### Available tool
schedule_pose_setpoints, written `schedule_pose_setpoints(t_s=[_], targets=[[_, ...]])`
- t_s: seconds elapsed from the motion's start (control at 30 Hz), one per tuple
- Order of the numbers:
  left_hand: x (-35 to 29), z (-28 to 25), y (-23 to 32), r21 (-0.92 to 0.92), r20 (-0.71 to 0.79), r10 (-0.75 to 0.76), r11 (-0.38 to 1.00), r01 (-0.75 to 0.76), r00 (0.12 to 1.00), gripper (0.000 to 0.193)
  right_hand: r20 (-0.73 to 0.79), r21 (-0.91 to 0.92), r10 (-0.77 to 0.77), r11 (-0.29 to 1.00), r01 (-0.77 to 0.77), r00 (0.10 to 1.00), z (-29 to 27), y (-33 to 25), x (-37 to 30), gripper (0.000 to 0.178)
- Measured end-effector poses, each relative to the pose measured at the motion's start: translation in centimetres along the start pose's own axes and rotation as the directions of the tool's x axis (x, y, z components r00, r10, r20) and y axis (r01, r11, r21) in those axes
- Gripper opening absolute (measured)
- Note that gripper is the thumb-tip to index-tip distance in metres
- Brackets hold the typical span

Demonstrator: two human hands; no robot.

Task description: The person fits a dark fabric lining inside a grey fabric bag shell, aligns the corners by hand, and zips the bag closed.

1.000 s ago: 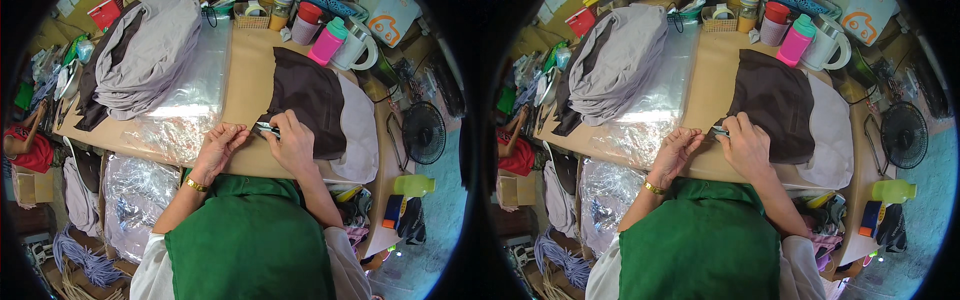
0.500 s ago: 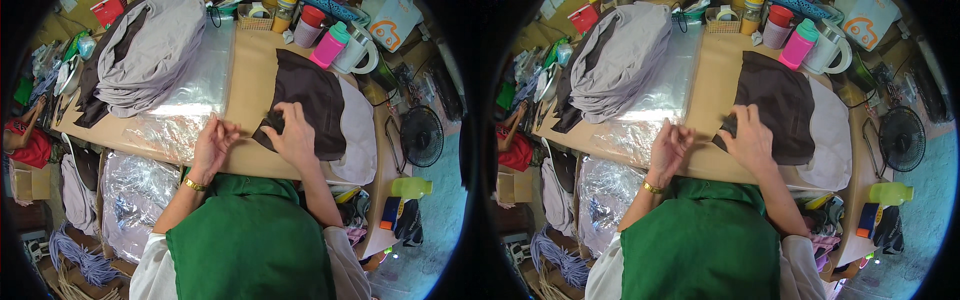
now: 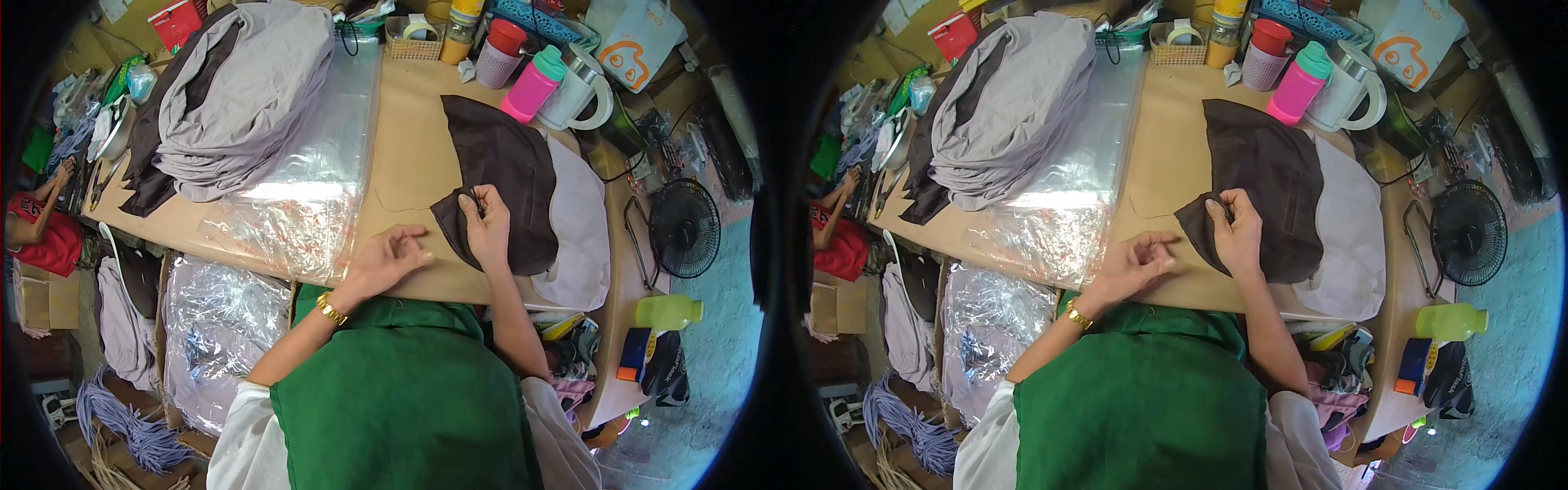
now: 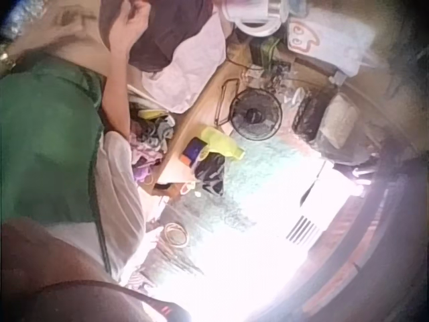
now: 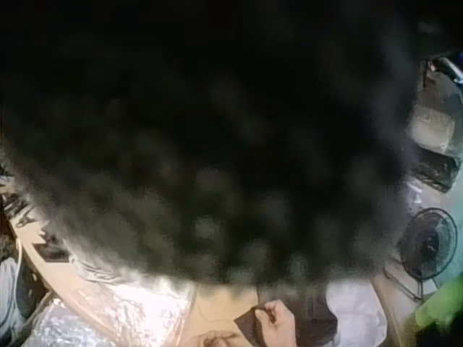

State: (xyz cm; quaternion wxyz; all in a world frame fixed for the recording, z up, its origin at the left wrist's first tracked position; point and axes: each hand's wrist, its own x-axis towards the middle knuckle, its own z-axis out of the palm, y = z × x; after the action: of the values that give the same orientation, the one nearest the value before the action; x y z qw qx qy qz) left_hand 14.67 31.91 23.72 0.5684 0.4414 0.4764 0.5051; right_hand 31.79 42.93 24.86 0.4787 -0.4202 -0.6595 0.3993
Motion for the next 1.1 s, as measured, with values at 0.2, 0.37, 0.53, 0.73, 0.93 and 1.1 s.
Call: schedule_pose_setpoints(t_s=[0.2,0.37,0.53,0.73,0.93,1.1], targets=[[1.6,2.5,1.4,-0.504,-0.128,-0.115,0.863,0.035,0.985,0.03,-0.022,-0.17,-0.106,0.98,0.1,0.994,0.3,-0.3,-0.9,0.015],[1.9,2.7,1.7,-0.768,-0.211,-0.272,0.64,0.013,0.939,0.014,-0.002,-0.093,-0.036,0.995,0.036,0.999,0.4,-1.3,-1.5,0.013],[1.5,2.1,1.8,-0.89,-0.115,-0.201,0.455,-0.012,0.973,0.013,-0.015,-0.248,-0.083,0.966,0.077,0.996,-0.1,-2.4,-1.7,0.018],[0.9,0.8,2.3,-0.896,-0.05,-0.111,0.443,0.004,0.993,0.013,0.147,-0.524,-0.341,0.769,0.365,0.929,-0.3,-8.9,-2.3,0.027],[0.9,0.5,1.4,-0.868,-0.004,0.024,0.496,-0.015,1.0,0.012,0.316,-0.663,-0.539,0.463,0.588,0.78,0.3,-10.5,-3.3,0.027],[0.9,0.9,1.6,-0.816,-0.059,0.001,0.576,-0.049,0.998,0.011,0.341,-0.677,-0.568,0.405,0.615,0.749,0.7,-10.0,-3.2,0.021]])
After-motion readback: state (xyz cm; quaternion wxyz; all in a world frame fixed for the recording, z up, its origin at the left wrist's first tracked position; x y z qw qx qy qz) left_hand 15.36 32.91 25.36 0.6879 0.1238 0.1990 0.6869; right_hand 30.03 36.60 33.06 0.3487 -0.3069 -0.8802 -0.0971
